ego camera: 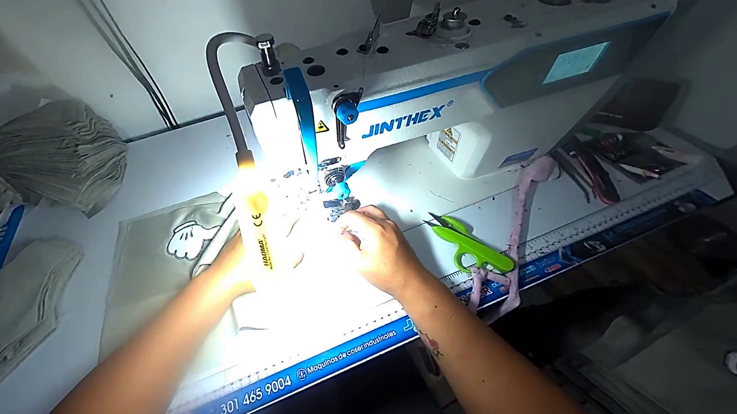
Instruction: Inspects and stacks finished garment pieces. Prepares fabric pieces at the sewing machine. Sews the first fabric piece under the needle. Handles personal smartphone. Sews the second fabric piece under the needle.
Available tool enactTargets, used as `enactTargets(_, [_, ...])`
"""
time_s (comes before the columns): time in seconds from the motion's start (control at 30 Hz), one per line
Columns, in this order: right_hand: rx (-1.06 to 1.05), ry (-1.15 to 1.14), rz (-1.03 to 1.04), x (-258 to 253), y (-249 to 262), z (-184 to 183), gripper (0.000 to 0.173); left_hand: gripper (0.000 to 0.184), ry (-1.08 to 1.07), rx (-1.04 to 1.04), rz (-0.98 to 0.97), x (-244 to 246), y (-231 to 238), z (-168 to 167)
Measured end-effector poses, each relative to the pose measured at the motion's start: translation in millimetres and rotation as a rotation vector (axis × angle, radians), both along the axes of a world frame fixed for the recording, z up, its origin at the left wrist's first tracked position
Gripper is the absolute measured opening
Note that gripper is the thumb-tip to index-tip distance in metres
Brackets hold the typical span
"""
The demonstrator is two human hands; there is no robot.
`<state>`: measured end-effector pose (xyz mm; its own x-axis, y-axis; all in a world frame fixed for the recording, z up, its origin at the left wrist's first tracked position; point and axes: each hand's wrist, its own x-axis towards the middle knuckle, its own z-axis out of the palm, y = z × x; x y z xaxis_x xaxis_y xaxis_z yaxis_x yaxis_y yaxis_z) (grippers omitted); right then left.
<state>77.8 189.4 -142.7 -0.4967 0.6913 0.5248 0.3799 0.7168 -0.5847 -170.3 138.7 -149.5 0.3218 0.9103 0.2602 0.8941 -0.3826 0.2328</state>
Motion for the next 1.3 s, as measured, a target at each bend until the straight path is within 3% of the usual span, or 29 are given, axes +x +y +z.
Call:
enactTargets(0.17, [-0.022,0.032,-0.011,0,1,0,0.012,0.056,0.007,-0.006,0.070,1,-3,-9])
enactTargets(0.33, [-0.115,0.048,-0.036,5,-2,4,0.011,0.064,0.035,-0.037,0.258,33,-31,-4])
enactTargets(0.5, [-0.115,0.073,-0.041,3,-3,6,0.009,0.063,0.079,-0.256,0.288,58,-62,40])
enactTargets(0.57, [-0.115,0.070,-0.038,3,-3,6,0.011,0.054,0.015,-0.178,0.300,46,-66,59])
enactTargets(0.67, [-0.099,0.070,-0.034,4,-2,5,0.012,0.059,0.093,-0.098,0.169,4,-66,72])
enactTargets(0.73, [-0.097,0.080,-0.022,4,-2,3,0.012,0.069,0.199,-0.261,0.149,-18,-70,68])
enactTargets(0.8, [-0.093,0.080,-0.023,4,-1,2,0.011,0.071,0.183,-0.385,0.288,-26,-78,54])
enactTargets(0.97, [0.027,0.093,-0.001,4,-5,0,0.014,0.073,0.166,-0.341,0.561,-22,-86,34])
enactTargets(1.13, [0.155,0.091,0.176,0,-9,-2,0.018,0.070,0.157,-0.393,0.618,-23,-83,38])
enactTargets(1.3, [0.141,0.080,0.148,-2,-9,-4,0.019,0.071,0.123,-0.422,0.649,-19,-83,46])
